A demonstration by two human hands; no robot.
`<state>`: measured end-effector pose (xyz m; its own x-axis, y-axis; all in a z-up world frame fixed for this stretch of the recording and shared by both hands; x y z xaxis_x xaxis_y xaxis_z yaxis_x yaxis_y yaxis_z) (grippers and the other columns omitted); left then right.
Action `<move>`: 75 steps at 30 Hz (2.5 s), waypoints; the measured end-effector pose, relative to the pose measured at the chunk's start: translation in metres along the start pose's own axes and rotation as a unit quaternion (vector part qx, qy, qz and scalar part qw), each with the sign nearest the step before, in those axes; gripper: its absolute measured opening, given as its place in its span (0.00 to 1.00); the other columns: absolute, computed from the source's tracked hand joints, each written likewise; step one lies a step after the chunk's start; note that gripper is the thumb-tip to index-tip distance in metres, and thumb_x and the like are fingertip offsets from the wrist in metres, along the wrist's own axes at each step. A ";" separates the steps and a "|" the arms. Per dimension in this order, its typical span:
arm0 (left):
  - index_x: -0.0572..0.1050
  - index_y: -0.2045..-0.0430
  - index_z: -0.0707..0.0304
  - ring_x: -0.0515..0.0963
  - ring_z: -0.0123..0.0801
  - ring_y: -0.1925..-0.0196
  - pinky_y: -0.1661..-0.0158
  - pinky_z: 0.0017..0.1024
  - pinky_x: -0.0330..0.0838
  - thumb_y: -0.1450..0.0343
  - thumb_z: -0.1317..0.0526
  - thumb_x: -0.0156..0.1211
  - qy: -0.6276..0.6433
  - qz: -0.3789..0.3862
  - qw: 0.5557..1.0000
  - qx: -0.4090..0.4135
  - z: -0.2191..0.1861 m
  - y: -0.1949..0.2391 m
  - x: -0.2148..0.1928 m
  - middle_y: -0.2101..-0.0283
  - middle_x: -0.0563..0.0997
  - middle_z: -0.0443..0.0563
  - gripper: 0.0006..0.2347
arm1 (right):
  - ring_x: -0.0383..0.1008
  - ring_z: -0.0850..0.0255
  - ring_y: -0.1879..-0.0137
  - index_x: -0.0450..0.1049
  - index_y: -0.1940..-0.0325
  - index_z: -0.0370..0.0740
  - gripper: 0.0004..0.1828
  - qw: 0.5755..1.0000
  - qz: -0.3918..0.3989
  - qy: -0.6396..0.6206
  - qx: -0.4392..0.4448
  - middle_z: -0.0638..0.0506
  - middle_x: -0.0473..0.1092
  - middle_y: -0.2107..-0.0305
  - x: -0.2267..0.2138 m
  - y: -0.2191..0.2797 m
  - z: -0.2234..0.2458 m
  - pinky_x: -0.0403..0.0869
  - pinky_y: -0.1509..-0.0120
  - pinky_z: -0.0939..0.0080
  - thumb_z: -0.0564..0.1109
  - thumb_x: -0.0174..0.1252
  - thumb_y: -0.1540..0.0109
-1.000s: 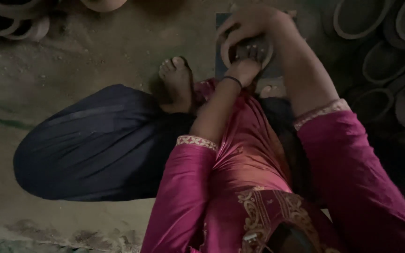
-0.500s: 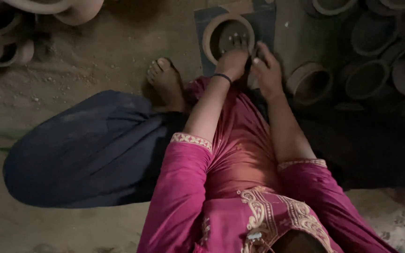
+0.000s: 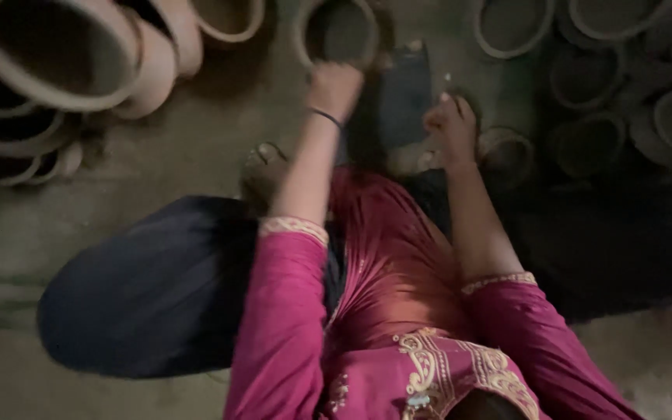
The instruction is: The person picks up a clay pot and uses a small metal tool to scrape and smooth the interior and exterior surfaces. They rotate the pot repeatedly while refining the shape before setting it back down.
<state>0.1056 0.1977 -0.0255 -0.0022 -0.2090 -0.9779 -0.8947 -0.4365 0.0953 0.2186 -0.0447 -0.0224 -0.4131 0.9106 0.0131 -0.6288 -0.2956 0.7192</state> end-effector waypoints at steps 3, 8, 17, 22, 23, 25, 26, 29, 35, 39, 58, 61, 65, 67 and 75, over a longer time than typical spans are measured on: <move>0.82 0.76 0.57 0.83 0.49 0.66 0.56 0.51 0.71 0.29 0.62 0.57 -0.180 -0.018 0.982 0.045 0.046 -0.034 -0.021 0.73 0.84 0.58 0.08 | 0.73 0.59 0.57 0.70 0.43 0.46 0.19 0.993 -0.003 0.097 -0.066 0.48 0.72 0.63 0.002 -0.003 0.041 0.74 0.46 0.55 0.54 0.61 0.34; 0.82 0.75 0.54 0.80 0.45 0.61 0.39 0.49 0.63 0.27 0.64 0.62 -0.448 0.056 0.890 0.067 0.118 -0.065 -0.027 0.72 0.83 0.52 0.07 | 0.68 0.48 0.40 0.71 0.43 0.34 0.31 0.854 -0.032 0.460 -0.241 0.40 0.69 0.47 0.001 -0.022 0.099 0.70 0.33 0.45 0.55 0.71 0.41; 0.72 0.42 0.60 0.78 0.50 0.42 0.41 0.48 0.72 0.15 0.60 0.49 0.188 -0.194 0.951 -0.147 0.072 -0.027 -0.100 0.43 0.78 0.58 0.09 | 0.60 0.33 0.34 0.76 0.47 0.34 0.39 0.561 0.049 0.698 -0.442 0.29 0.64 0.40 0.011 -0.056 0.137 0.42 0.32 0.15 0.65 0.76 0.48; 0.71 0.38 0.61 0.75 0.48 0.32 0.36 0.41 0.70 0.23 0.47 0.54 0.675 -0.014 0.657 -0.334 -0.042 0.036 0.033 0.35 0.76 0.59 0.23 | 0.72 0.53 0.58 0.72 0.49 0.43 0.24 0.902 0.154 0.285 -0.285 0.56 0.69 0.61 -0.029 -0.008 0.153 0.73 0.49 0.42 0.60 0.68 0.37; 0.71 0.38 0.61 0.75 0.48 0.32 0.36 0.41 0.70 0.23 0.47 0.54 0.675 -0.014 0.654 -0.343 -0.058 0.049 0.018 0.35 0.76 0.59 0.23 | 0.72 0.53 0.58 0.72 0.49 0.43 0.24 0.902 0.160 0.288 -0.279 0.56 0.69 0.61 -0.033 0.005 0.140 0.73 0.49 0.42 0.60 0.68 0.37; 0.61 0.28 0.52 0.62 0.38 0.27 0.30 0.36 0.54 0.21 0.48 0.51 0.872 0.078 0.273 -0.398 -0.133 0.078 0.015 0.31 0.65 0.41 0.25 | 0.68 0.58 0.52 0.73 0.45 0.37 0.19 0.976 0.146 -0.149 -0.068 0.49 0.69 0.56 -0.064 0.016 0.097 0.65 0.41 0.50 0.56 0.59 0.28; 0.61 0.28 0.52 0.62 0.38 0.27 0.30 0.36 0.54 0.21 0.48 0.51 0.872 0.076 0.269 -0.403 -0.136 0.093 0.000 0.31 0.65 0.41 0.25 | 0.68 0.58 0.52 0.73 0.45 0.37 0.19 0.976 0.147 -0.146 -0.062 0.49 0.69 0.56 -0.043 0.051 0.103 0.65 0.41 0.50 0.56 0.59 0.28; 0.66 0.40 0.47 0.69 0.39 0.34 0.35 0.39 0.62 0.24 0.50 0.50 0.887 0.011 0.164 -0.431 -0.137 0.132 -0.046 0.37 0.73 0.45 0.17 | 0.76 0.54 0.43 0.73 0.45 0.39 0.22 0.977 0.089 -0.193 0.008 0.47 0.73 0.49 -0.008 0.135 0.101 0.73 0.31 0.48 0.57 0.52 0.34; 0.76 0.53 0.71 0.77 0.36 0.51 0.50 0.36 0.72 0.15 0.54 0.57 0.931 0.028 0.208 -0.299 -0.113 0.187 -0.131 0.53 0.79 0.54 0.14 | 0.66 0.47 0.26 0.63 0.33 0.38 0.27 0.899 0.157 0.099 -0.396 0.41 0.63 0.35 0.048 0.260 0.180 0.66 0.18 0.46 0.59 0.49 0.27; 0.79 0.60 0.63 0.82 0.29 0.59 0.56 0.29 0.76 0.26 0.56 0.58 0.835 0.114 0.285 -0.457 -0.110 0.233 -0.154 0.60 0.82 0.48 0.10 | 0.63 0.37 0.27 0.62 0.37 0.27 0.31 0.814 0.315 0.163 -0.460 0.28 0.61 0.36 0.059 0.297 0.146 0.64 0.22 0.37 0.57 0.55 0.31; 0.79 0.69 0.70 0.75 0.23 0.67 0.62 0.24 0.71 0.23 0.54 0.50 0.783 0.193 0.472 -0.357 -0.117 0.251 -0.190 0.71 0.80 0.45 0.16 | 0.69 0.36 0.34 0.67 0.42 0.32 0.25 0.750 0.416 0.195 -0.477 0.27 0.67 0.43 0.052 0.344 0.118 0.67 0.27 0.29 0.56 0.56 0.32; 0.78 0.72 0.69 0.74 0.22 0.69 0.63 0.24 0.70 0.22 0.53 0.49 0.753 0.194 0.525 -0.346 -0.113 0.250 -0.194 0.74 0.78 0.44 0.17 | 0.68 0.34 0.32 0.67 0.41 0.34 0.25 0.754 0.416 0.218 -0.460 0.28 0.67 0.42 0.052 0.344 0.117 0.67 0.26 0.30 0.57 0.56 0.31; 0.74 0.74 0.70 0.68 0.22 0.69 0.66 0.27 0.66 0.20 0.53 0.49 0.760 0.173 0.520 -0.351 -0.115 0.257 -0.194 0.74 0.71 0.42 0.18 | 0.68 0.34 0.33 0.67 0.41 0.34 0.25 0.753 0.413 0.223 -0.461 0.27 0.67 0.42 0.050 0.346 0.112 0.68 0.26 0.30 0.57 0.56 0.31; 0.73 0.75 0.69 0.66 0.22 0.70 0.67 0.27 0.65 0.21 0.53 0.48 0.740 0.168 0.547 -0.354 -0.111 0.255 -0.201 0.76 0.70 0.43 0.18 | 0.70 0.34 0.35 0.67 0.41 0.33 0.26 0.754 0.400 0.198 -0.482 0.26 0.67 0.43 0.047 0.348 0.114 0.68 0.28 0.28 0.57 0.55 0.31; 0.71 0.76 0.70 0.66 0.26 0.73 0.69 0.31 0.64 0.20 0.53 0.46 0.704 0.173 0.586 -0.361 -0.112 0.262 -0.205 0.79 0.67 0.48 0.19 | 0.67 0.33 0.32 0.67 0.38 0.39 0.26 0.757 0.418 0.226 -0.448 0.30 0.65 0.41 0.039 0.345 0.106 0.68 0.25 0.31 0.59 0.56 0.30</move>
<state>-0.0786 0.0277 0.2205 0.6987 -0.6872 0.1987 -0.5255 -0.3046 0.7944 0.0556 -0.0800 0.2997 -0.9694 0.1664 -0.1808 -0.1353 -0.9757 -0.1726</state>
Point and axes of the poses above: each hand's wrist, its own y-axis away from the middle knuckle, its own x-axis out of the palm, z = x × y, the point moved 10 cm from there along -y, towards the middle knuckle
